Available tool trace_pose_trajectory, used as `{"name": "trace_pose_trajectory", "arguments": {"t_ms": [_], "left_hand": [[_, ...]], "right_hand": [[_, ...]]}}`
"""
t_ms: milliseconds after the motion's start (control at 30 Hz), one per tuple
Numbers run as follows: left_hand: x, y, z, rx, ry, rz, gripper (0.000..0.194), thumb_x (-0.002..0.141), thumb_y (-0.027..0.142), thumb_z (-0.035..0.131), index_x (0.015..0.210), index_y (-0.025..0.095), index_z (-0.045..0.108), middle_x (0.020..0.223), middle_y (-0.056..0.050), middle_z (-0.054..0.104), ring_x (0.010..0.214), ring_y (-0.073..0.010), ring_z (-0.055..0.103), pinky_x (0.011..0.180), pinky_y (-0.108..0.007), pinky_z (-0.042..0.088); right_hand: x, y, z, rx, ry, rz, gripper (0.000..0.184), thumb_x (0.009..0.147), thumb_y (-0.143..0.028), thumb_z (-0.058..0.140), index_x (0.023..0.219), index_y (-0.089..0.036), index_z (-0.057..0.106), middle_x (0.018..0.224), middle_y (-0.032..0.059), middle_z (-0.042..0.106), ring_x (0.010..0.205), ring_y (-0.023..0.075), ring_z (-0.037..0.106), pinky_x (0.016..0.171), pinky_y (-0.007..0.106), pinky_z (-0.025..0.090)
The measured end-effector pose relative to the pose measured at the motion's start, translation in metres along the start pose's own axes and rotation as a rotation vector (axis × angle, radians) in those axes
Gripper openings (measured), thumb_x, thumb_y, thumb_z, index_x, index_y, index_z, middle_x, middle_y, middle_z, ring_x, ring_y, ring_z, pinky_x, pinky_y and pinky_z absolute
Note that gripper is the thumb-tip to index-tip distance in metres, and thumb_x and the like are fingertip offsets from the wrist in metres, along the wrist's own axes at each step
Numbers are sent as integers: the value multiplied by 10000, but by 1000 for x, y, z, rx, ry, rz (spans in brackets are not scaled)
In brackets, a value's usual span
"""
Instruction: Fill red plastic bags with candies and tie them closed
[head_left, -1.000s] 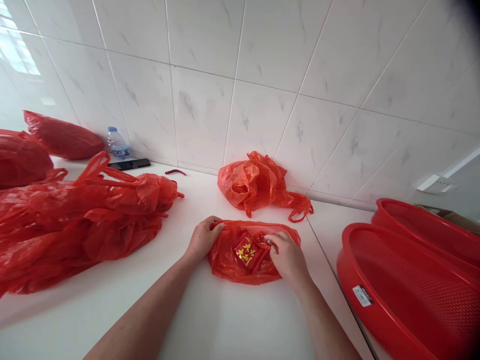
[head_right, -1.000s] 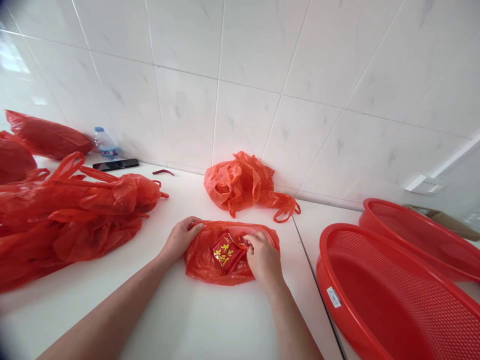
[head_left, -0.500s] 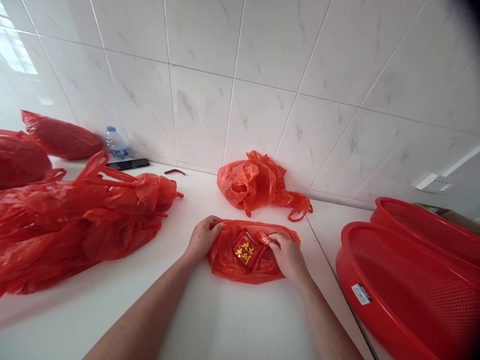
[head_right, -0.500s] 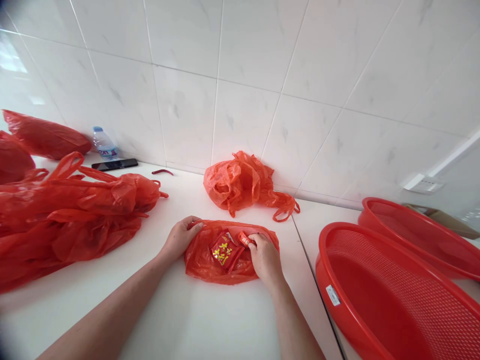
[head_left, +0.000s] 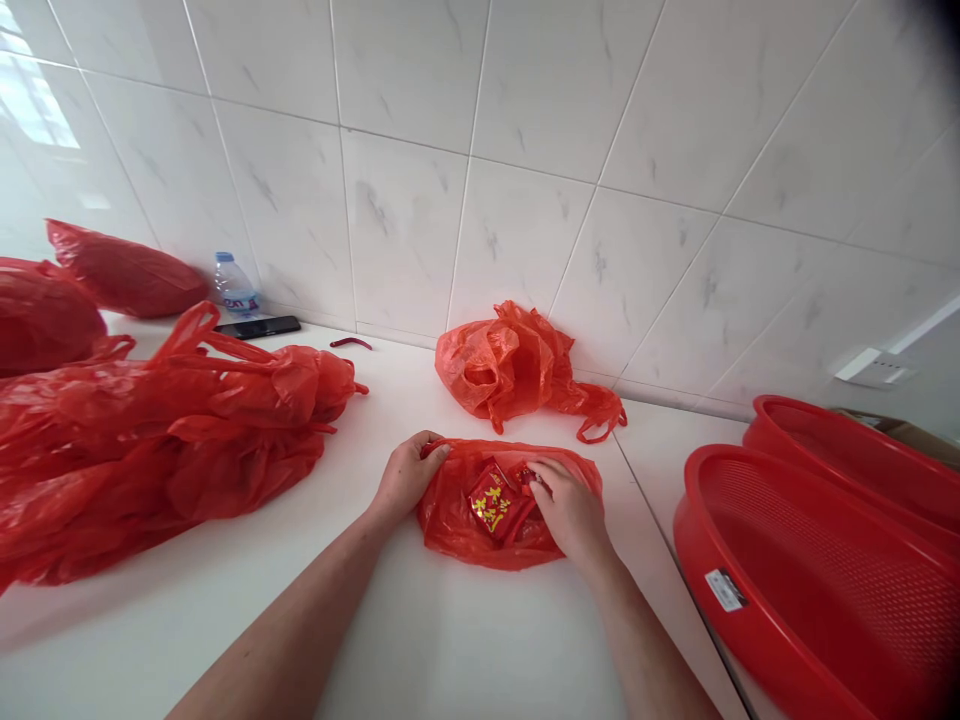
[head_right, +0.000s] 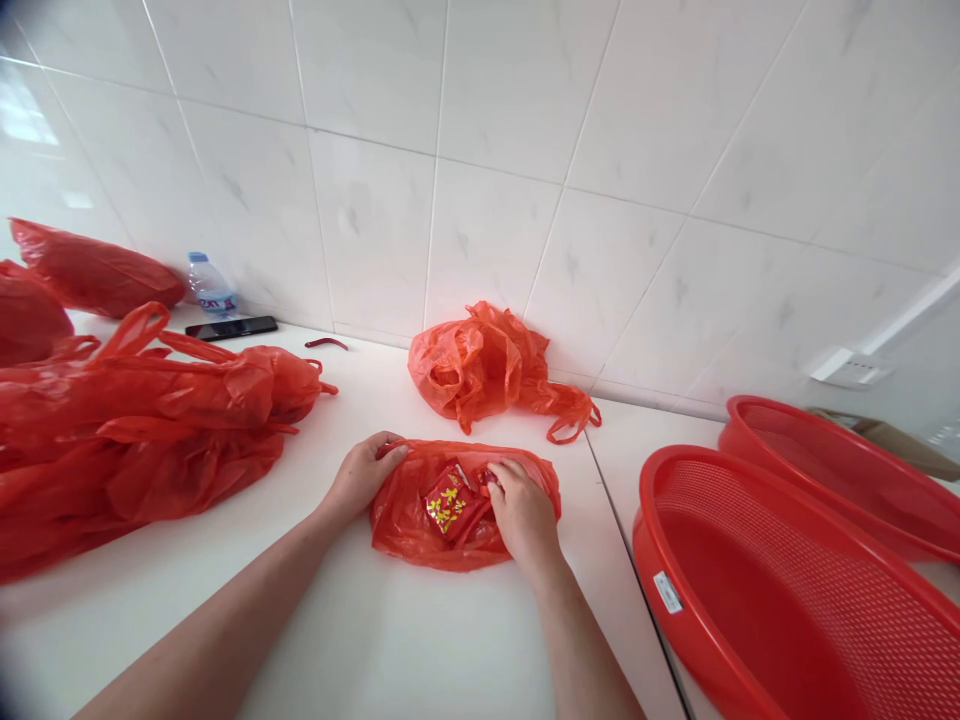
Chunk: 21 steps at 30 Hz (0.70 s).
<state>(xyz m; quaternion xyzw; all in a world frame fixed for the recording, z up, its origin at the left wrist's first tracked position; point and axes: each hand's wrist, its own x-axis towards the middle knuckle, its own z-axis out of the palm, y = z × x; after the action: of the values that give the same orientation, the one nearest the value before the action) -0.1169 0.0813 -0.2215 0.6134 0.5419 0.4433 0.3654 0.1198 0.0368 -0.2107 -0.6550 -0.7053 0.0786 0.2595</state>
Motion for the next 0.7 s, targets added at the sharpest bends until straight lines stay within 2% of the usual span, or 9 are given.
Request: {"name": "trace_pose_trajectory", "arguments": {"t_ms": [67, 167, 267, 433, 567, 700], "left_hand": [[0, 0, 0, 6, 3, 4, 247, 799, 415, 486, 837, 211, 620, 820, -20, 698, 752, -194, 640, 654, -279, 478], [1, 1, 0, 23, 13, 9, 250, 794, 417, 488, 832, 209, 620, 820, -23, 698, 762, -197, 641, 670, -284, 478], [1, 1, 1, 35, 13, 7, 250, 787, 418, 493, 826, 209, 624, 818, -25, 701, 756, -197, 643, 660, -281, 477], [1, 0, 2, 31, 15, 8, 237, 784, 402, 495, 827, 215, 633, 826, -19, 708, 750, -189, 643, 647, -272, 475], [1, -2, 2, 38, 16, 19, 244, 790, 411, 491, 824, 216, 632, 809, -14, 702, 745, -189, 640, 649, -275, 473], [1, -2, 1, 32, 2, 21, 249, 794, 412, 487, 834, 212, 630, 802, -17, 699, 739, -190, 637, 646, -278, 472]], "right_hand": [[2, -2, 3, -14, -35, -8, 331, 878, -252, 380, 1122, -254, 604, 1244, 4, 589, 1107, 169, 552, 910, 315, 427], [4, -2, 2, -86, -12, 56, 269, 862, -230, 404, 990, -252, 640, 1040, 10, 676, 945, 177, 610, 793, 311, 447], [5, 0, 1, -119, 20, 115, 216, 845, -226, 435, 894, -250, 644, 895, 14, 690, 847, 174, 616, 711, 288, 430], [7, 1, 5, -158, -1, 126, 242, 831, -377, 507, 963, -230, 647, 999, 59, 663, 907, 203, 601, 742, 301, 422], [8, -2, 9, -158, -33, 127, 189, 814, -336, 519, 886, -221, 651, 984, 55, 652, 881, 198, 592, 729, 303, 422], [5, -2, 9, -5, 59, 67, 158, 798, -284, 529, 885, -238, 653, 976, 17, 651, 899, 176, 586, 791, 295, 434]]}}
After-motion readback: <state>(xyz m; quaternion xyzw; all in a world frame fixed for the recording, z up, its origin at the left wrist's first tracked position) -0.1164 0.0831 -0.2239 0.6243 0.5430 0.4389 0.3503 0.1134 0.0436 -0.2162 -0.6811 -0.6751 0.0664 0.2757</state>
